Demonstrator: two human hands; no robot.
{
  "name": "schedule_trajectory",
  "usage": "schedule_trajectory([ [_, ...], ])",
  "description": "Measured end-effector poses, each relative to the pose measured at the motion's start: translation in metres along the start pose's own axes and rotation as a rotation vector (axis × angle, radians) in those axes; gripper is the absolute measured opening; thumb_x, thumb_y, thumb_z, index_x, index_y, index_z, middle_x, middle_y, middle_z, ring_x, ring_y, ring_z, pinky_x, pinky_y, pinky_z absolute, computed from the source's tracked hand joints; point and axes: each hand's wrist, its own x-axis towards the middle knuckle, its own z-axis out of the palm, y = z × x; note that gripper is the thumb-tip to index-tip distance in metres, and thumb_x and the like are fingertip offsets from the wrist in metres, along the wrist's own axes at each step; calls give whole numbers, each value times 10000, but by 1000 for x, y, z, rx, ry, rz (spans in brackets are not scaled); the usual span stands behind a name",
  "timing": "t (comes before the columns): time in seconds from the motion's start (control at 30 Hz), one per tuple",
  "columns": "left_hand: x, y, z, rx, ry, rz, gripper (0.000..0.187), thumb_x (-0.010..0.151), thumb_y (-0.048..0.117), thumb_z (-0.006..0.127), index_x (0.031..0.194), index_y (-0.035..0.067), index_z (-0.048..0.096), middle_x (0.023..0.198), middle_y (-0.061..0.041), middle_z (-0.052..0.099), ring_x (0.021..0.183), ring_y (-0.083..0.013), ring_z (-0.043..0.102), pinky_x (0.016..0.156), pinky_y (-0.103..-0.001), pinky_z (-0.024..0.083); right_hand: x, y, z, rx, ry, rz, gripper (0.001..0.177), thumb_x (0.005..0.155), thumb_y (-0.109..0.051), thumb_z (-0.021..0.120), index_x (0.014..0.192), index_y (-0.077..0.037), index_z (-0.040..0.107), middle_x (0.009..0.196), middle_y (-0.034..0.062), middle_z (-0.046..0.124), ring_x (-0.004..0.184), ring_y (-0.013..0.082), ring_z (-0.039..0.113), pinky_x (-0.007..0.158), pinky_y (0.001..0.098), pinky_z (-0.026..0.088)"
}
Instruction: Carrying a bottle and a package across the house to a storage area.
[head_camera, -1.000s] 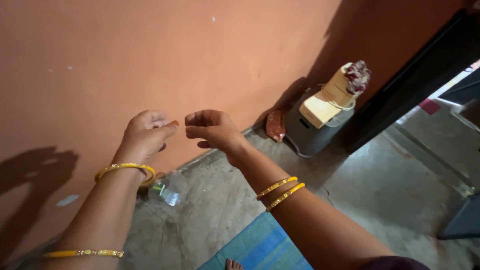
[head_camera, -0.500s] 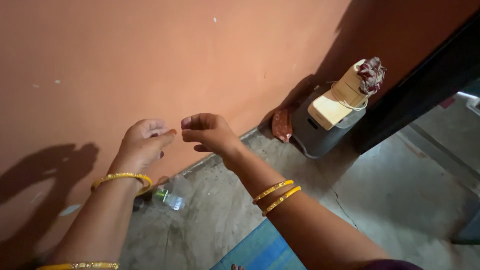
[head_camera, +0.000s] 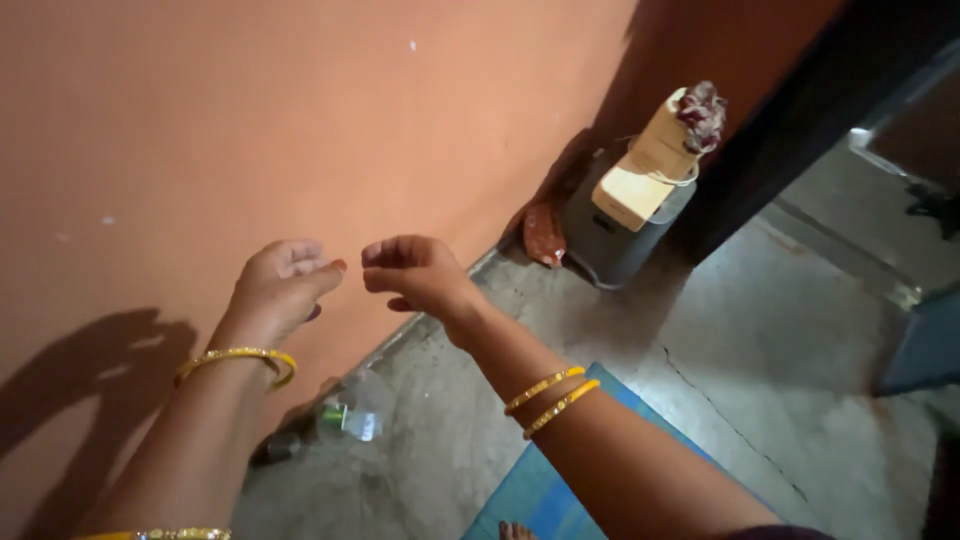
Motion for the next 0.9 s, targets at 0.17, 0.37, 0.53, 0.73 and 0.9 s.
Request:
schedule_trajectory([
  [0.17, -5, 3, -29, 22, -68, 5, 633, 816, 292, 767, 1350, 0, 593, 1282, -142, 709, 1097, -219, 690, 799, -364, 551, 6, 5, 36, 39, 91, -12, 276, 859, -212, 751, 1112, -124, 685, 1025, -41, 712, 949, 83, 689, 764, 296, 540],
  [0.37, 3, -7, -33, 79, -166, 62, 638, 817, 286, 764, 1350, -16, 586, 1286, -155, 706, 1108, -217, 701, 796, -364, 566, -10, 5, 55, 51, 195, 5, 294, 849, -216, 753, 1119, -130, 678, 1052, -47, 708, 965, 74, 688, 772, 297, 545],
  [0.53, 11, -5, -20, 48, -258, 77, 664, 828, 273, 760, 1387, -17, 549, 1315, -158, 666, 1142, -207, 676, 817, -352, 563, -21, 5, 50, 32, 271, 31, 315, 848, -230, 743, 1140, -128, 681, 1062, -52, 717, 970, 64, 687, 778, 297, 548],
  [0.73, 21, -2, 2, 61, -279, 91, 665, 813, 270, 767, 1370, -33, 568, 1285, -177, 698, 1099, -234, 707, 779, -362, 565, -18, 11, 28, 2, 278, 1, 345, 846, -227, 747, 1165, -112, 683, 1040, -42, 721, 951, 82, 680, 766, 295, 555],
  [0.9, 22, -4, 6, 94, -255, 44, 653, 819, 276, 768, 1364, -28, 572, 1301, -165, 693, 1092, -229, 702, 779, -363, 561, -11, 19, 17, 12, 239, 4, 322, 857, -233, 746, 1145, -103, 686, 1027, -33, 712, 938, 84, 671, 748, 291, 541],
])
